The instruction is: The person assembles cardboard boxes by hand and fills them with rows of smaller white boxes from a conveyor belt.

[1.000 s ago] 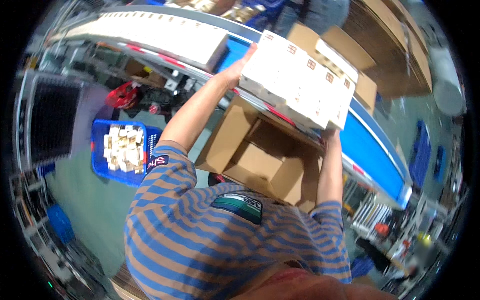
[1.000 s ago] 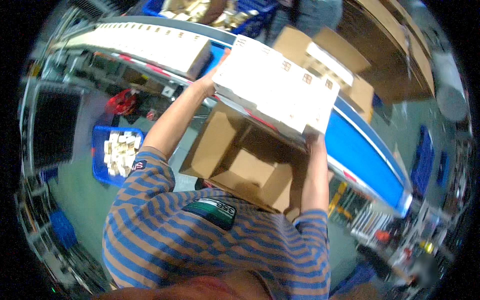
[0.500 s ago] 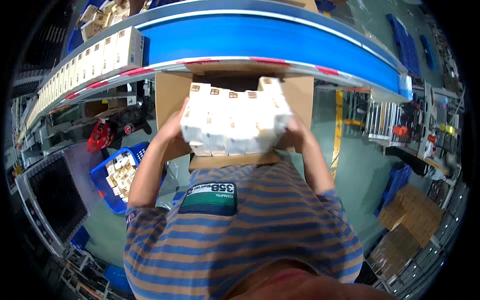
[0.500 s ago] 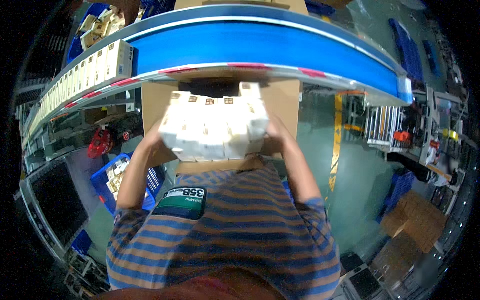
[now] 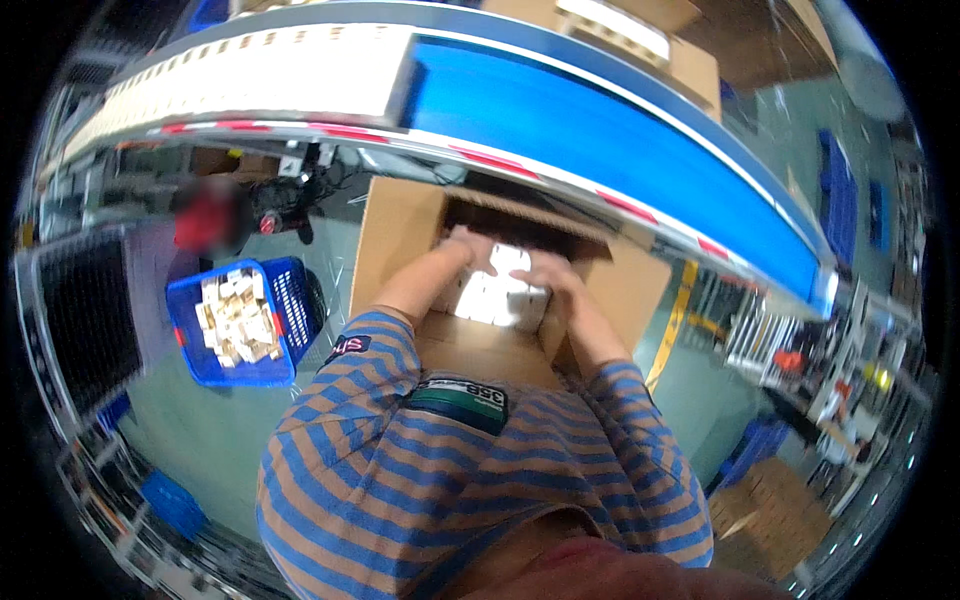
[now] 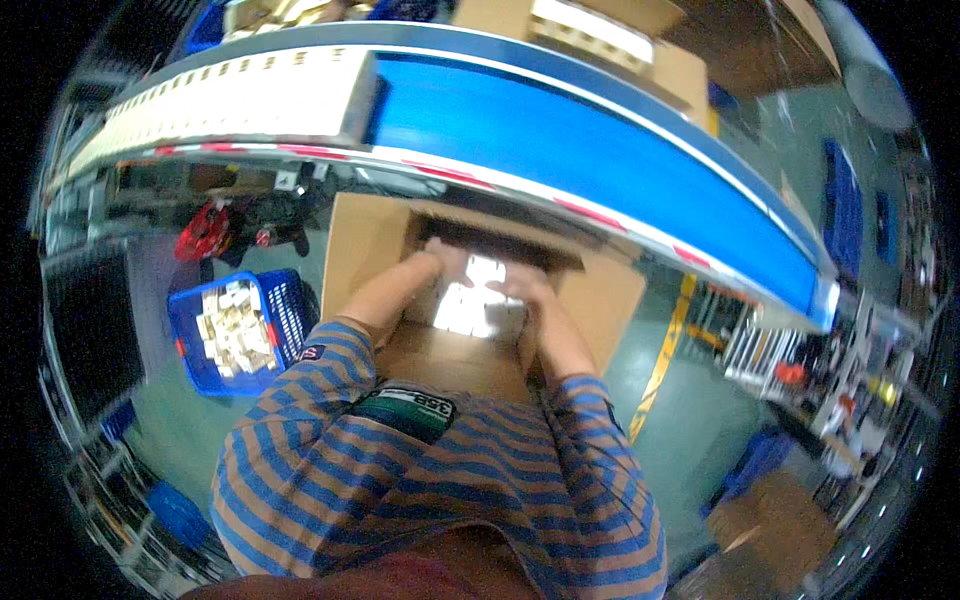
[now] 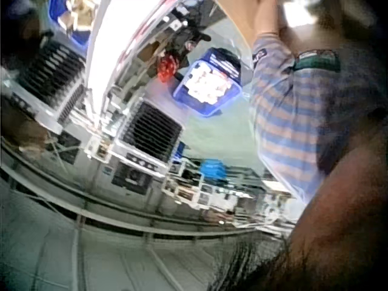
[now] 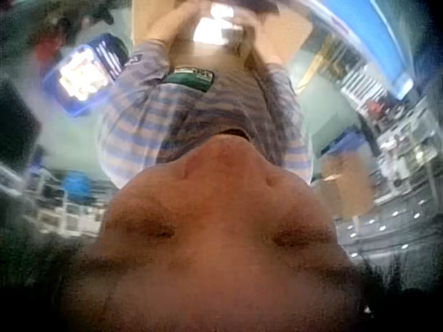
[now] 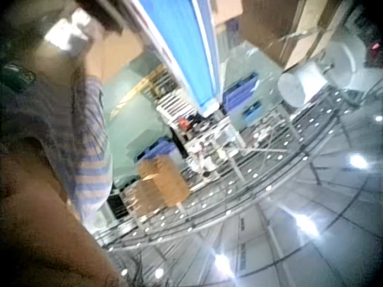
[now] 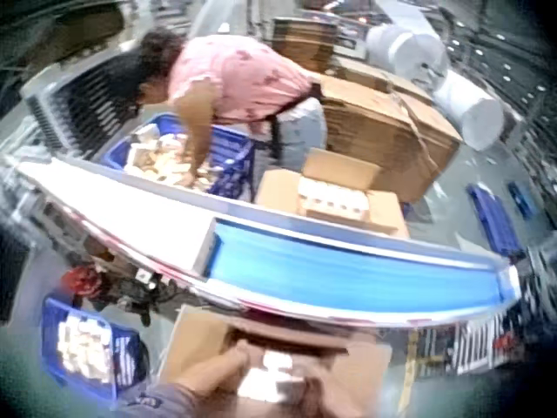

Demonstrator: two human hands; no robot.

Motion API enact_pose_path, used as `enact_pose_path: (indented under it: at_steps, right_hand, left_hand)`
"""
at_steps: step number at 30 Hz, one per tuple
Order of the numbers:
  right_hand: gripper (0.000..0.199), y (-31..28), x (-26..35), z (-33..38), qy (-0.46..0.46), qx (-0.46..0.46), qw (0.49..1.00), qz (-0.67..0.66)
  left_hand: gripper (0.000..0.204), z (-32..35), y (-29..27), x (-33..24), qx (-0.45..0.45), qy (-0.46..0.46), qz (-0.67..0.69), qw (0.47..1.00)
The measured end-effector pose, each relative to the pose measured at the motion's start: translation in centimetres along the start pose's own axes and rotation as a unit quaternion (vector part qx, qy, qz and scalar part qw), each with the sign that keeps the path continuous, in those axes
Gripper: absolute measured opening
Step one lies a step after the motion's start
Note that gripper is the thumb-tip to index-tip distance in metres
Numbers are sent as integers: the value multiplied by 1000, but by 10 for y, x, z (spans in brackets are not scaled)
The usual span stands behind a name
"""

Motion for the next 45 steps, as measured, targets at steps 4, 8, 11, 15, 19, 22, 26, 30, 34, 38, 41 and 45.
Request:
enact_pose_path:
  at_steps: [4,8,11,15,19,22,26,30,34,38,41,45]
  right_hand:
    - [75,-15,93,14,105,-4,980,168]
    - [50,-70,216,59,-88,-67,987,-117]
    - [41,-100,259,48,-241,-263,920,-160]
    - [46,-88,235,6,-196,-389,896,85]
    - [51,-85,244,6,-187,-380,905,-40]
    - [65,-93,239,-9,-164,-404,900,15]
    - [68,-114,233,7,-104,-437,888,-102]
    - [65,-117,255,60,-164,-447,871,-120]
    - [65,-86,259,133,-235,-471,847,-73]
    - [76,-24,208,167,-34,-423,905,19]
    - [75,7,138,102,-30,-395,913,-95]
    - [93,24,100,63,-53,-250,953,166]
  left_hand:
    - [72,44,-5,22,-95,97,139,981]
    - [42,225,-123,76,-518,-60,264,812]
    - [48,277,-168,173,-710,-344,-33,613]
    - [71,279,-188,210,-499,-376,5,781]
    - [69,249,-190,207,-452,-201,204,845]
    - [60,197,-196,182,-447,98,429,779]
    - [75,181,-203,102,-402,160,476,766]
    - [78,191,-205,71,-441,151,471,749]
    - [89,254,-186,19,-492,54,308,812]
    - [101,233,-101,2,-426,84,368,822]
    - [102,143,-24,7,-379,12,372,847]
    - [107,123,-20,-32,-267,14,33,963]
Point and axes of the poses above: each hand's wrist, its own z-axis away from the middle knuckle, its own y-axis out of the palm, x = y × z, the point moved 1 cm from there along -z, towards the middle knuckle, and after that the axes turned 11 degrees about -z, right-handed, at the moved point
